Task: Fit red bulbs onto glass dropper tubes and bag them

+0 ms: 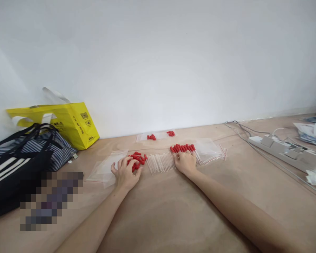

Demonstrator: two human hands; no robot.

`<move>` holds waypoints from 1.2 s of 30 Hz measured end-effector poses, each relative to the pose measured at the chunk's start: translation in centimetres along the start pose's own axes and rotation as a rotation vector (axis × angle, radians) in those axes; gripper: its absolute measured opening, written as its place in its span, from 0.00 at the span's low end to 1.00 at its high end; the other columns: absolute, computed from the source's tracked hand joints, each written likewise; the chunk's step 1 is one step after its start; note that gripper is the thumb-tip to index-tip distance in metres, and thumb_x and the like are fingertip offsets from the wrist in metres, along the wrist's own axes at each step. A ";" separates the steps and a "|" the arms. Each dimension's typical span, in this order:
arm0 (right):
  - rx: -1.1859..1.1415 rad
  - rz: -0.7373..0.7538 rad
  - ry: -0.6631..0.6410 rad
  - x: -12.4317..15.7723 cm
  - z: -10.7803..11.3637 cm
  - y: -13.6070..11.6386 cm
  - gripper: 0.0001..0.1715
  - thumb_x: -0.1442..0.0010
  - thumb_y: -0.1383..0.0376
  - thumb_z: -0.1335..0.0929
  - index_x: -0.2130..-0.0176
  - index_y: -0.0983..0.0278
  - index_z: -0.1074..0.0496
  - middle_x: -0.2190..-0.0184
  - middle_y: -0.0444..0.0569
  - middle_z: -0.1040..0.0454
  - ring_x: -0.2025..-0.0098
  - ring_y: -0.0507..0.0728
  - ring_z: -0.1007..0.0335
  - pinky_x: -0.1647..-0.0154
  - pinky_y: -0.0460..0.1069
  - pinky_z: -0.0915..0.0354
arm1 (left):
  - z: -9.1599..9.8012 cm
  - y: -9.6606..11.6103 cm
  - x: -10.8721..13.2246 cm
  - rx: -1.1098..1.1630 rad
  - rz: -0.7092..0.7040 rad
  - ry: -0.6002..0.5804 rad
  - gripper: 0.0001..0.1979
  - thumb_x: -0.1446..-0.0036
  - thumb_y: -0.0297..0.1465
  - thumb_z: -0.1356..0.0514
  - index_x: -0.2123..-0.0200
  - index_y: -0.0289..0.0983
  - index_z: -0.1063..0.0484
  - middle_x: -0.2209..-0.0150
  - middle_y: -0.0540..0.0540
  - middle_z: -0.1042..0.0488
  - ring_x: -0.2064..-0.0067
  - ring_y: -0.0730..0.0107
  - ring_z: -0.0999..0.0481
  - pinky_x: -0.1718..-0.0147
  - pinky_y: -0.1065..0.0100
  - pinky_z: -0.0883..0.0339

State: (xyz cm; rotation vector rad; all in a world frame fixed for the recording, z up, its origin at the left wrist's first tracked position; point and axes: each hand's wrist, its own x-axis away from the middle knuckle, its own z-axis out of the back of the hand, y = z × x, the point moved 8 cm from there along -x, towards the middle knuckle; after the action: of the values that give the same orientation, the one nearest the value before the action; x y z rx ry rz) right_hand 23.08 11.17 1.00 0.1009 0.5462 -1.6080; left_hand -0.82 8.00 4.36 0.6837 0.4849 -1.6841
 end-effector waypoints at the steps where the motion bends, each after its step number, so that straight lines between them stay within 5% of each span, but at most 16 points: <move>1: 0.002 -0.005 0.001 -0.1 -0.2 0.0 0.18 0.42 0.61 0.42 0.70 0.65 0.27 0.71 0.54 0.26 0.61 0.60 0.37 0.60 0.54 0.55 | -0.2 0.2 -0.1 -0.001 -0.017 0.002 0.06 0.52 0.35 0.43 0.70 0.41 0.31 0.58 0.44 0.31 0.54 0.54 0.37 0.52 0.45 0.61; 7: 0.013 -0.030 0.009 -0.2 -0.2 0.2 0.16 0.44 0.59 0.40 0.67 0.66 0.30 0.71 0.54 0.26 0.61 0.60 0.36 0.59 0.54 0.55 | -0.6 1.5 -0.9 -0.023 -0.073 0.013 0.08 0.47 0.35 0.46 0.69 0.42 0.29 0.58 0.45 0.30 0.52 0.57 0.37 0.49 0.48 0.63; 14: 0.013 0.055 0.030 0.2 0.7 -0.8 0.15 0.43 0.60 0.41 0.70 0.64 0.29 0.68 0.53 0.26 0.61 0.59 0.36 0.60 0.54 0.55 | -2.8 1.1 -4.5 -0.127 0.085 -0.139 0.15 0.47 0.36 0.51 0.74 0.40 0.26 0.55 0.40 0.32 0.52 0.53 0.39 0.51 0.43 0.61; 23: 0.061 0.000 -0.155 -0.5 0.0 -1.6 0.15 0.48 0.61 0.39 0.71 0.66 0.26 0.68 0.57 0.26 0.61 0.61 0.35 0.60 0.55 0.54 | -7.2 0.9 -7.4 -0.193 0.195 -0.416 0.14 0.58 0.36 0.45 0.70 0.34 0.26 0.57 0.31 0.31 0.52 0.44 0.40 0.54 0.40 0.58; 31: 0.038 -0.065 -0.205 -1.5 -0.7 -1.6 0.16 0.49 0.59 0.37 0.70 0.69 0.27 0.68 0.60 0.26 0.64 0.62 0.33 0.60 0.55 0.53 | -7.6 0.6 -7.8 -0.179 0.283 -0.482 0.10 0.61 0.35 0.42 0.74 0.35 0.28 0.61 0.33 0.28 0.55 0.41 0.37 0.61 0.42 0.49; 36: 0.003 -0.044 -0.170 -1.1 0.1 -1.5 0.16 0.46 0.60 0.39 0.71 0.67 0.27 0.68 0.56 0.26 0.60 0.61 0.35 0.59 0.54 0.53 | -5.1 1.9 -7.9 -0.127 0.198 -0.374 0.09 0.52 0.33 0.47 0.75 0.35 0.30 0.61 0.34 0.29 0.54 0.42 0.37 0.59 0.42 0.52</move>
State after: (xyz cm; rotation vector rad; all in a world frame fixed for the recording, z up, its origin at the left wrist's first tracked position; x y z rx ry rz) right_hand 21.79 12.19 1.95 -0.0456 0.4174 -1.6423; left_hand 3.02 16.61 5.93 0.3020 0.2460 -1.5337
